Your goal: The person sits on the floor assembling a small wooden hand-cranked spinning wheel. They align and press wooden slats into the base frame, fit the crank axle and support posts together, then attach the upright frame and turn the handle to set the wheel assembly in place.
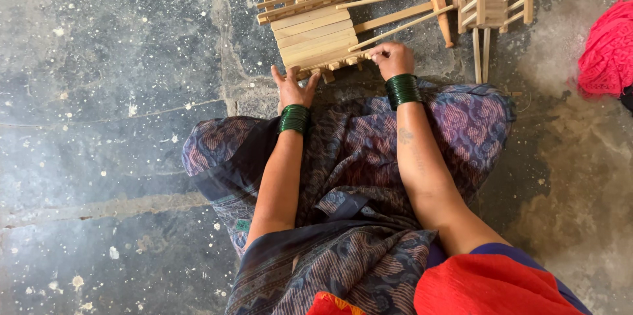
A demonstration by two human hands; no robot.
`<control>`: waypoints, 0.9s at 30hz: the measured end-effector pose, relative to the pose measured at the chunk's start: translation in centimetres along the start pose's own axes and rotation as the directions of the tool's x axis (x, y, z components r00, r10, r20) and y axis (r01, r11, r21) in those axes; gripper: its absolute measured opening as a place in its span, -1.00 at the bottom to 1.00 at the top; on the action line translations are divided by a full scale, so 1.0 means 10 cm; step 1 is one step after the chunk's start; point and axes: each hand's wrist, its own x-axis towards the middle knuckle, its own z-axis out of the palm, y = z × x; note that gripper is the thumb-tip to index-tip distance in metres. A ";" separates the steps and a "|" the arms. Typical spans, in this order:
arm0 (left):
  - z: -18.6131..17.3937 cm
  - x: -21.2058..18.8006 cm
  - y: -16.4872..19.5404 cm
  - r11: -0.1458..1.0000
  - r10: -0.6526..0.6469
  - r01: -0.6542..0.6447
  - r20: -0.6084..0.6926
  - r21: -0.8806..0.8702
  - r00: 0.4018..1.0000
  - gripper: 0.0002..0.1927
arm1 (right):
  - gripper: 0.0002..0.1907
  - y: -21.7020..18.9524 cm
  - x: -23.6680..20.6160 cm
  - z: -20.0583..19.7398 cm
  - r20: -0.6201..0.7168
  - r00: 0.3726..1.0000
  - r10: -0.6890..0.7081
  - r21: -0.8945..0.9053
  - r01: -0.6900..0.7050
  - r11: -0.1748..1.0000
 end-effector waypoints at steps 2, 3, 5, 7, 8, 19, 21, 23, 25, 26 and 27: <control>-0.04 -0.01 0.03 0.999 -0.047 0.046 -0.011 -0.019 0.999 -0.23 | -0.87 0.01 0.00 -0.01 0.047 0.999 0.026 0.040 -0.027 0.999; -0.06 -0.02 0.06 0.997 -0.069 0.069 -0.013 -0.029 0.998 -0.26 | -0.86 0.02 0.01 -0.02 0.072 0.997 0.038 0.059 -0.043 0.997; -0.08 -0.03 0.09 0.996 -0.079 0.078 -0.036 -0.044 0.996 -0.30 | -0.86 0.03 0.03 -0.02 -0.115 0.990 -0.079 0.017 0.082 0.997; -0.09 -0.05 0.11 0.997 -0.054 0.050 -0.077 -0.051 0.996 -0.33 | -0.86 0.05 0.03 -0.01 -0.208 0.968 -0.137 -0.022 0.135 0.991; -0.09 -0.05 0.11 0.998 -0.050 0.046 -0.077 -0.052 0.996 -0.33 | -0.87 0.06 0.03 -0.01 -0.215 0.967 -0.135 -0.032 0.131 0.991; -0.05 -0.03 0.07 0.997 -0.030 0.022 -0.111 -0.068 0.993 -0.41 | -0.89 0.07 0.01 0.00 -0.204 0.970 -0.133 0.044 0.145 0.988; -0.05 -0.02 0.07 0.998 -0.052 0.047 -0.087 -0.048 0.995 -0.41 | -0.89 0.08 0.02 0.00 -0.228 0.949 -0.216 -0.023 0.217 0.976; -0.04 -0.01 0.06 0.998 -0.044 0.041 -0.077 -0.039 0.996 -0.42 | -0.91 0.10 0.04 0.01 -0.131 0.983 -0.131 -0.008 0.131 0.991; -0.05 -0.01 0.05 0.999 -0.015 0.012 -0.086 -0.040 0.996 -0.42 | -0.91 0.11 0.06 0.03 -0.080 0.991 -0.104 -0.001 0.104 0.995; -0.05 -0.01 0.05 0.999 -0.026 0.023 -0.079 -0.037 0.997 -0.42 | -0.91 0.12 0.07 0.03 -0.080 0.990 -0.120 0.002 0.121 0.993; -0.06 -0.01 0.05 0.999 -0.036 0.034 -0.072 -0.034 0.997 -0.43 | -0.90 0.13 0.09 0.03 -0.080 0.988 -0.136 0.004 0.137 0.991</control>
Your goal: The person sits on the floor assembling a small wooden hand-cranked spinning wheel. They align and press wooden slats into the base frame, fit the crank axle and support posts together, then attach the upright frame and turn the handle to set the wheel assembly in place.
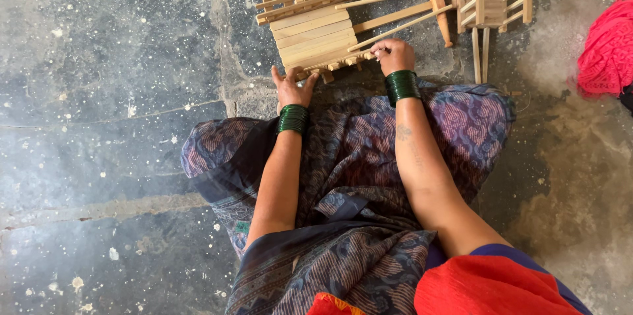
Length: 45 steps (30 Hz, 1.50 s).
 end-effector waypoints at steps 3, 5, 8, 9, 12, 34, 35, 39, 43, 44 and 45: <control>-0.02 0.03 0.00 0.999 -0.049 0.049 0.040 -0.004 0.998 -0.43 | -0.89 0.04 0.07 0.01 0.066 0.991 0.117 0.080 -0.122 0.989; -0.02 0.04 0.00 0.997 -0.070 0.071 0.062 -0.006 0.996 -0.43 | -0.90 0.08 0.12 0.02 0.105 0.985 0.135 0.081 -0.144 0.986; -0.02 0.06 0.00 0.999 -0.032 0.032 0.048 0.000 0.998 -0.44 | -0.92 0.14 0.20 0.02 0.160 0.970 0.182 0.070 -0.196 0.978; -0.04 0.05 0.01 1.000 0.012 -0.012 0.029 0.007 1.000 -0.45 | -0.93 0.16 0.23 0.02 0.177 0.963 0.202 0.065 -0.216 0.974; -0.13 -0.02 0.16 0.998 -0.056 0.057 0.054 -0.016 0.997 -0.49 | -0.90 0.21 0.29 0.02 0.225 0.947 0.231 0.139 -0.266 0.954; -0.17 0.27 0.23 0.792 0.244 -0.427 0.415 0.436 0.876 -0.48 | -0.95 -0.06 1.37 0.19 0.037 0.994 0.105 0.303 -0.111 0.947; -0.18 0.29 0.26 0.811 0.211 -0.399 0.421 0.429 0.882 -0.49 | -0.94 -0.11 1.46 0.19 0.021 0.997 0.073 0.243 -0.075 0.967; -0.16 0.40 0.41 0.839 0.038 -0.292 0.486 0.459 0.873 -0.45 | -0.93 -0.37 1.82 0.29 0.013 1.000 0.020 0.164 -0.021 0.986; -0.17 0.50 0.54 0.868 -0.015 -0.267 0.560 0.419 0.828 -0.39 | -0.94 -0.58 2.05 0.44 -0.023 0.994 -0.111 0.095 0.112 0.989; -0.18 0.51 0.55 0.880 -0.025 -0.249 0.563 0.405 0.826 -0.42 | -0.95 -0.62 2.09 0.48 -0.016 0.991 -0.131 0.051 0.132 0.990; -0.19 0.53 0.56 0.891 -0.036 -0.229 0.565 0.391 0.824 -0.45 | -0.96 -0.65 2.12 0.53 -0.007 0.989 -0.151 0.009 0.151 0.989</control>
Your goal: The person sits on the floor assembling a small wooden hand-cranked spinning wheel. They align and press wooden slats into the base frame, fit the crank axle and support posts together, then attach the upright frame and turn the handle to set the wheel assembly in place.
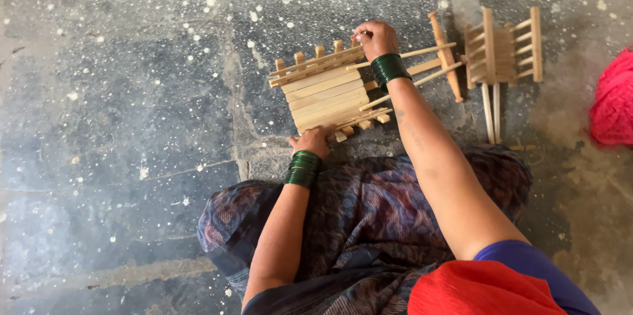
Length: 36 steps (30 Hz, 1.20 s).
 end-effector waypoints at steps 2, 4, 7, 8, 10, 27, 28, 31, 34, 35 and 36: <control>-0.02 0.01 -0.02 1.000 -0.004 0.004 -0.002 -0.031 1.000 -0.45 | -0.96 -0.03 0.06 0.07 0.010 1.000 0.013 0.000 -0.013 1.000; -0.03 0.04 -0.03 0.999 0.011 -0.012 -0.023 -0.041 1.000 -0.41 | -0.96 -0.05 0.11 0.12 0.029 0.999 0.046 0.001 -0.046 0.999; -0.03 0.11 -0.04 1.000 -0.008 0.008 0.011 -0.029 1.000 -0.41 | -0.95 -0.05 0.16 0.14 0.068 0.989 0.133 -0.016 -0.133 0.991; -0.02 0.12 -0.05 0.999 -0.006 0.007 0.012 -0.040 1.000 -0.41 | -0.94 -0.06 0.19 0.15 0.074 0.983 0.165 -0.030 -0.164 0.986; 0.00 0.14 -0.06 0.998 -0.006 0.006 0.013 -0.058 1.000 -0.42 | -0.92 -0.08 0.24 0.16 0.087 0.971 0.223 -0.057 -0.219 0.974; 0.15 0.15 -0.14 0.999 0.033 -0.032 -0.099 0.010 0.995 -0.51 | -0.91 -0.21 0.24 0.12 0.031 0.985 0.169 -0.188 -0.160 0.969; 0.15 0.16 -0.14 0.999 0.036 -0.033 -0.111 0.033 0.993 -0.53 | -0.91 -0.23 0.25 0.13 0.034 0.984 0.173 -0.184 -0.164 0.969; 0.15 0.15 -0.15 0.999 0.048 -0.049 -0.107 -0.006 0.993 -0.49 | -0.89 -0.30 0.19 0.16 0.037 0.991 0.132 -0.175 -0.123 0.977; 0.10 0.11 -0.13 0.997 0.054 -0.058 -0.099 -0.041 0.994 -0.52 | -0.86 -0.38 0.08 0.20 0.042 0.998 -0.036 -0.166 0.042 0.985; 0.08 0.08 -0.12 0.996 0.053 -0.060 -0.107 -0.062 0.993 -0.54 | -0.89 -0.40 0.01 0.22 0.061 0.993 -0.099 -0.160 0.108 0.981; 0.07 0.05 -0.12 0.995 0.051 -0.060 -0.111 -0.082 0.992 -0.55 | -0.91 -0.42 -0.04 0.25 0.082 0.984 -0.160 -0.151 0.171 0.974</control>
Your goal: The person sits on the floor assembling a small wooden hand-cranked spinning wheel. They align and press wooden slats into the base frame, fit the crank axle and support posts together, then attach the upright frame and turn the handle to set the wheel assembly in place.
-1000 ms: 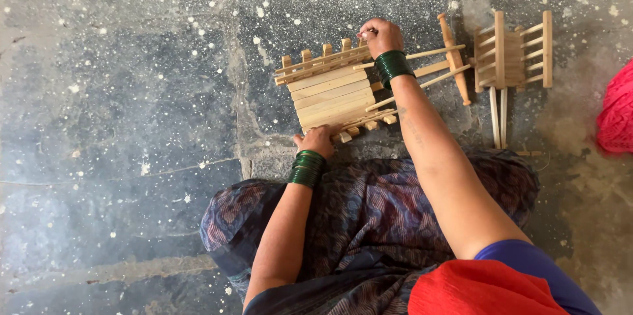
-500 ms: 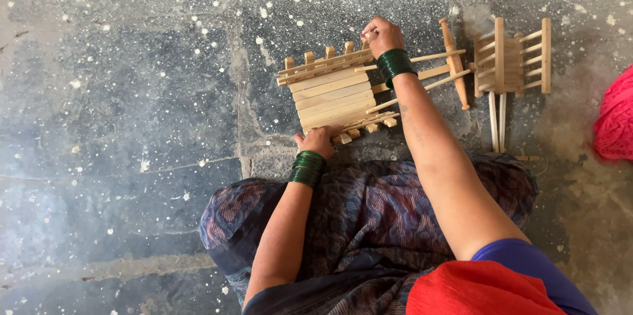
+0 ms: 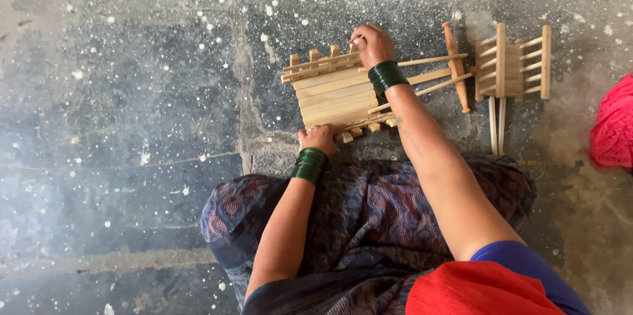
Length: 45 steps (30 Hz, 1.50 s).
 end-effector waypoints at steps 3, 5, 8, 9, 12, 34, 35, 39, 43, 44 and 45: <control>-0.06 -0.05 0.04 1.000 -0.005 0.005 -0.004 -0.015 1.000 -0.58 | -0.86 -0.05 0.01 0.07 -0.026 0.996 0.089 -0.022 -0.089 0.996; -0.07 -0.08 0.05 1.000 -0.011 0.011 0.003 -0.013 1.000 -0.60 | -0.87 -0.07 0.02 0.11 -0.062 0.994 0.094 -0.054 -0.098 0.994; -0.06 -0.06 0.05 1.000 -0.005 0.005 -0.003 -0.025 1.000 -0.59 | -0.87 -0.07 -0.01 0.12 -0.116 0.987 0.109 -0.028 -0.113 0.993; -0.04 -0.05 0.04 0.999 0.002 -0.003 -0.014 -0.037 1.000 -0.57 | -0.86 -0.06 -0.04 0.12 -0.129 0.985 0.117 -0.005 -0.119 0.993; 0.00 -0.04 -0.01 1.000 0.022 -0.022 -0.035 -0.022 0.999 -0.50 | -0.84 -0.03 -0.11 0.10 -0.104 0.993 0.062 0.088 -0.053 0.995; 0.29 0.14 -0.15 0.997 0.072 -0.074 -0.073 -0.020 0.995 -0.57 | -0.86 -0.10 -0.21 0.07 -0.085 0.994 0.073 0.092 -0.065 0.994; 0.27 0.12 -0.12 0.997 0.076 -0.076 -0.072 0.002 0.995 -0.56 | -0.86 -0.11 -0.24 0.07 -0.078 0.995 0.066 0.102 -0.058 0.993; 0.23 0.06 -0.09 0.996 0.080 -0.077 -0.060 0.042 0.995 -0.54 | -0.87 -0.16 -0.42 0.18 -0.131 0.990 -0.060 -0.029 0.056 0.998; 0.27 0.09 -0.14 0.996 0.081 -0.079 -0.055 0.029 0.995 -0.52 | -0.87 -0.23 -0.67 0.40 0.067 0.998 -0.001 -0.026 0.003 1.000; 0.29 0.10 -0.16 0.996 0.085 -0.084 -0.061 0.019 0.995 -0.52 | -0.88 -0.25 -0.71 0.46 0.090 0.996 0.028 -0.055 -0.023 0.998; 0.31 0.12 -0.17 0.996 0.089 -0.089 -0.068 0.008 0.994 -0.51 | -0.89 -0.27 -0.75 0.51 0.111 0.992 0.057 -0.086 -0.047 0.995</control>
